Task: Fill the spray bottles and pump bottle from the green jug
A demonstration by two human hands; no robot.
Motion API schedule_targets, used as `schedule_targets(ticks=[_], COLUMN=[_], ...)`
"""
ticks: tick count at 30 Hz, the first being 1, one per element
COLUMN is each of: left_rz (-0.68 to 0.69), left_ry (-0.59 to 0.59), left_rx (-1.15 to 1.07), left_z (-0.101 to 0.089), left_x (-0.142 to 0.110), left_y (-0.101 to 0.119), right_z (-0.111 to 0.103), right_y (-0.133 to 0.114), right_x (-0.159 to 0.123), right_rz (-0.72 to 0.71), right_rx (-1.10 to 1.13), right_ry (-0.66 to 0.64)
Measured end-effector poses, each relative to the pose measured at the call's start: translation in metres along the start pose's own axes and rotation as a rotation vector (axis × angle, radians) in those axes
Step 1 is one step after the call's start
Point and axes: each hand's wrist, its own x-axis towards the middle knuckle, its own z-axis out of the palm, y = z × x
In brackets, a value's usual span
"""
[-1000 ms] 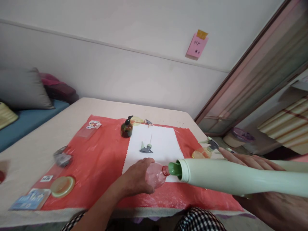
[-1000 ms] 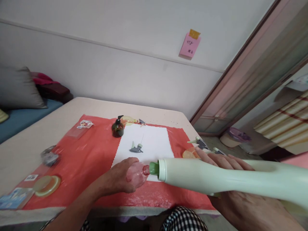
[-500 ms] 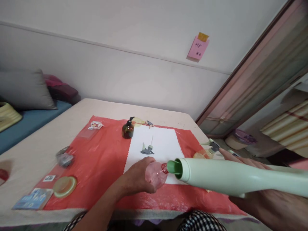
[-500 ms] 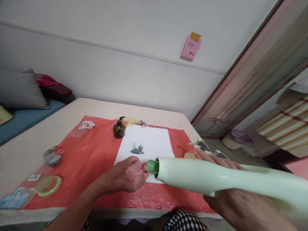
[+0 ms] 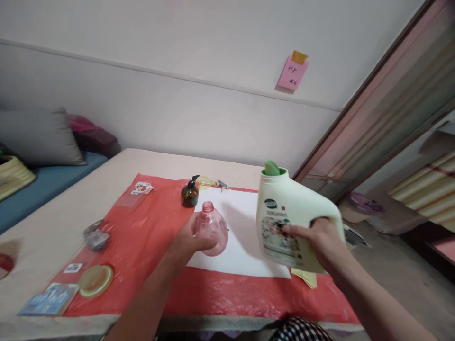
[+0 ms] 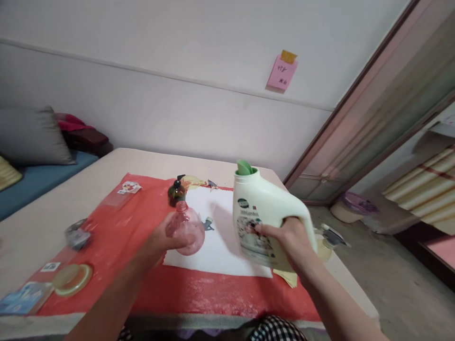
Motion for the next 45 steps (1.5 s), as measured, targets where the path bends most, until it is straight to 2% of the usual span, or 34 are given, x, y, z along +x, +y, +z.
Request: schedule_targets(ticks=[2, 3, 10, 13, 17, 21, 25, 28, 31, 34, 38, 41, 45], left_rz=[0.005, 0.007, 0.027, 0.047, 0.045, 0.049, 0.061, 0.057, 0.047, 0.051, 0.032, 0.009, -0.009], left_ry=[0.059, 0.094, 0.330, 0.382, 0.397, 0.408, 0.419, 0.437, 0.445, 0.449, 0.455, 0.459, 0.439], left_rx=[-0.110, -0.138, -0.202, -0.165, -0.146, -0.172, -0.209, -0.210, -0.223, -0.225, -0.195, -0.108, 0.169], left_z=[-0.002, -0.002, -0.007, -0.010, -0.012, -0.011, -0.014, -0.016, -0.015, -0.012, -0.013, -0.014, -0.006], left_x=[0.002, 0.004, 0.014, 0.019, 0.022, 0.024, 0.027, 0.027, 0.024, 0.023, 0.026, 0.026, 0.020], left_y=[0.001, 0.002, -0.003, -0.007, -0.010, -0.009, -0.011, -0.014, -0.014, -0.013, -0.016, -0.018, -0.013], right_z=[0.023, 0.036, 0.118, 0.139, 0.144, 0.146, 0.173, 0.200, 0.216, 0.220, 0.216, 0.198, 0.147], right_y=[0.010, 0.015, 0.059, 0.082, 0.114, 0.137, 0.145, 0.142, 0.132, 0.120, 0.103, 0.092, 0.068], right_x=[0.021, 0.032, 0.116, 0.139, 0.155, 0.142, 0.086, 0.042, 0.024, 0.036, 0.061, 0.066, 0.051], right_rz=[0.069, 0.070, -0.041, -0.089, -0.119, -0.143, -0.212, -0.321, -0.450, -0.494, -0.492, -0.481, -0.423], right_rx=[0.149, 0.198, 0.344, 0.361, 0.277, 0.099, -0.117, -0.294, -0.447, -0.534, -0.504, -0.370, -0.111], right_ry=[0.018, 0.080, 0.367, 0.410, 0.480, 0.534, 0.476, 0.292, 0.018, -0.143, -0.174, -0.067, 0.155])
